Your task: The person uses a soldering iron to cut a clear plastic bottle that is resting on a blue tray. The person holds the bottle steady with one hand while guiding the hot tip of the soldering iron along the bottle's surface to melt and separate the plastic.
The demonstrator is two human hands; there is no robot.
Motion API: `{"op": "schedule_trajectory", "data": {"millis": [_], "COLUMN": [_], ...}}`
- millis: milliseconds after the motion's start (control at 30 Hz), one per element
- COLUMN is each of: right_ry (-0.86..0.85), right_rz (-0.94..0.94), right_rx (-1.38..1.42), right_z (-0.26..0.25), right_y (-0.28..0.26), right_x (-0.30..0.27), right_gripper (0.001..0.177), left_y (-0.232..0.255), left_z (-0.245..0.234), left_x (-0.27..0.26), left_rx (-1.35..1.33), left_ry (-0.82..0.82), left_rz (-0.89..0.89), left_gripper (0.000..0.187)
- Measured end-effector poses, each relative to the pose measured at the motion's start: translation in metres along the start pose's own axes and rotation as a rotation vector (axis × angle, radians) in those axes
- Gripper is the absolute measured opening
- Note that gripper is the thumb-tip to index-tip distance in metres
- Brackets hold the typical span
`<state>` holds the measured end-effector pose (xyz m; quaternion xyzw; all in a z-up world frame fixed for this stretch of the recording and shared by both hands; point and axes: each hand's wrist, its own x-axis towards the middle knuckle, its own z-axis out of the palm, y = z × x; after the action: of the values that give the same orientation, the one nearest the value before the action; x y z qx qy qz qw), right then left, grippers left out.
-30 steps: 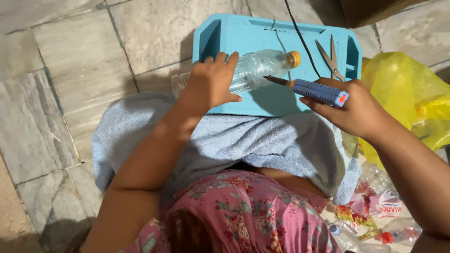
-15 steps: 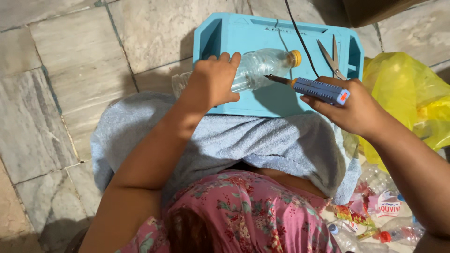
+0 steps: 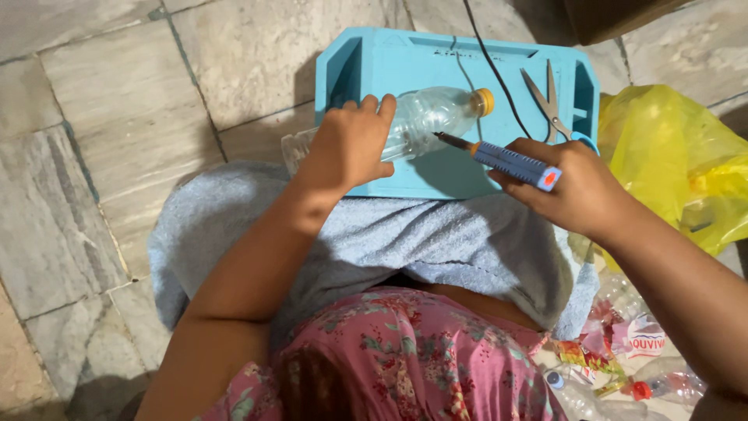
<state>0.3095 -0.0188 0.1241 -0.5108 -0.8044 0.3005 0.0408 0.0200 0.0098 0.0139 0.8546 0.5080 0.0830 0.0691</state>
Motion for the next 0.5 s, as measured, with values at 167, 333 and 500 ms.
{"op": "schedule_trajectory", "data": {"millis": [167,333,500], "right_ry": [0.071,0.04,0.013], "right_rz": [-0.071,-0.067,-0.093], "right_rx": [-0.125,-0.208,-0.346], "right_z": [0.002,0.003,0.01], "right_y": [-0.004,-0.009,-0.011], "right_x": [0.0,0.0,0.005], "right_gripper": [0.034,0.032,0.041], "left_y": [0.0,-0.001,0.0], "left_z": [-0.003,-0.002,0.0], "left_x": [-0.001,0.001,0.0], "left_rx": [-0.027,-0.023,0.008], "left_ry": [0.016,-0.007,-0.009], "left_rz": [0.002,-0.005,-0.007], "left_gripper": [0.083,0.088,0.09]}}
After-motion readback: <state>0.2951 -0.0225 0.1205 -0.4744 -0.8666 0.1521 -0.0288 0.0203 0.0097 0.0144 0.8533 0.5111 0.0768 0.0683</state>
